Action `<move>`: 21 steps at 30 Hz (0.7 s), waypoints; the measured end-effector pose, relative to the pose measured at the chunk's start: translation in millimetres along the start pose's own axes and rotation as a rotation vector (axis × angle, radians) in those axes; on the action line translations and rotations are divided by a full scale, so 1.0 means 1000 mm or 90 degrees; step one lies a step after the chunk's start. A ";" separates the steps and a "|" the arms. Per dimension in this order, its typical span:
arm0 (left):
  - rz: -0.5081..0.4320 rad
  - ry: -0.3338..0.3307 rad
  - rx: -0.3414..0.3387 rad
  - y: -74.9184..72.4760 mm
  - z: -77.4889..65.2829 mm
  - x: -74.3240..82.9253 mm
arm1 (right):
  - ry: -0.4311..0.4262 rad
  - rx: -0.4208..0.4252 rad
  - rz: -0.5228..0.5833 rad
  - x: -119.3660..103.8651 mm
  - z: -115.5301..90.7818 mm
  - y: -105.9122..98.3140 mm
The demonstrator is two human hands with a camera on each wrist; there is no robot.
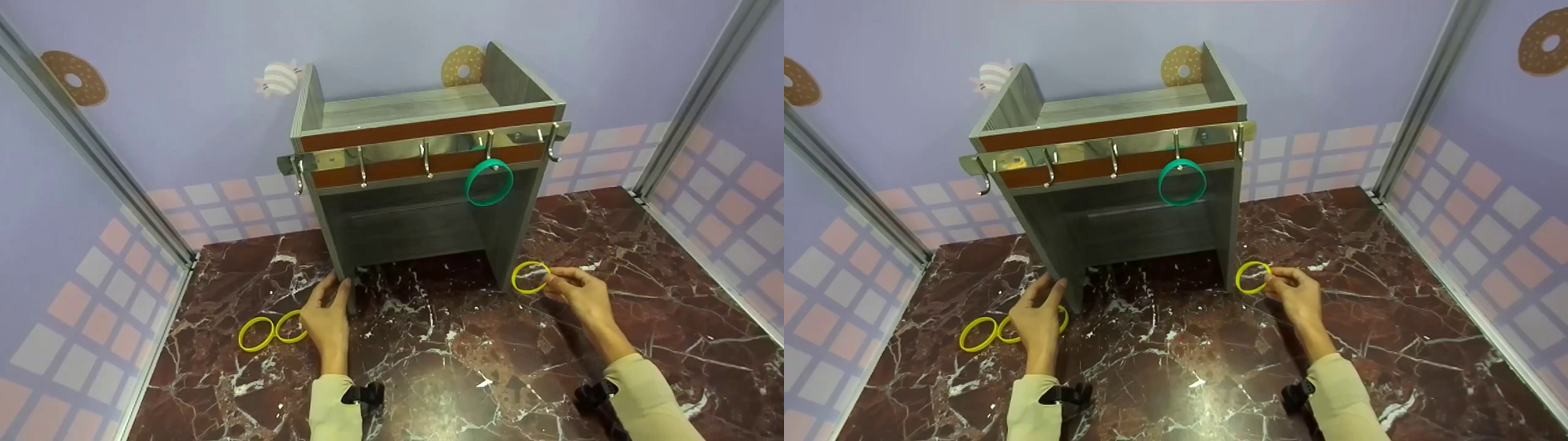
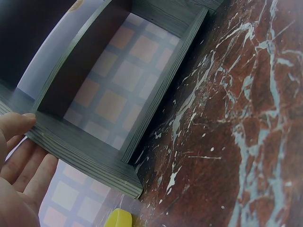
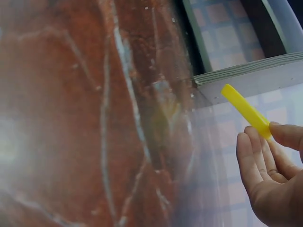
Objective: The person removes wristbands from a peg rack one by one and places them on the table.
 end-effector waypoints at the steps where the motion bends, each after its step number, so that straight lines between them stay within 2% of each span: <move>1: 0.004 0.000 -0.001 0.000 0.000 0.000 | 0.002 -0.008 -0.005 0.001 0.000 0.001; 7: 0.011 0.003 -0.010 -0.002 0.000 -0.001 | 0.017 -0.035 -0.006 0.007 0.001 0.004; 16: -0.008 0.002 -0.003 0.000 0.000 0.000 | 0.027 -0.040 -0.019 0.010 0.003 0.005; 21: -0.022 0.004 -0.002 0.000 0.000 0.000 | 0.018 -0.024 -0.067 0.010 0.002 0.005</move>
Point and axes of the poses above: each hand's wrist, its own z-axis towards the middle knuckle, its own y-axis out of the palm, x = y × z, the point moved 2 cm from there along z, towards the middle knuckle, and after that the axes turned 15 degrees about -z, right-handed, at the moved point
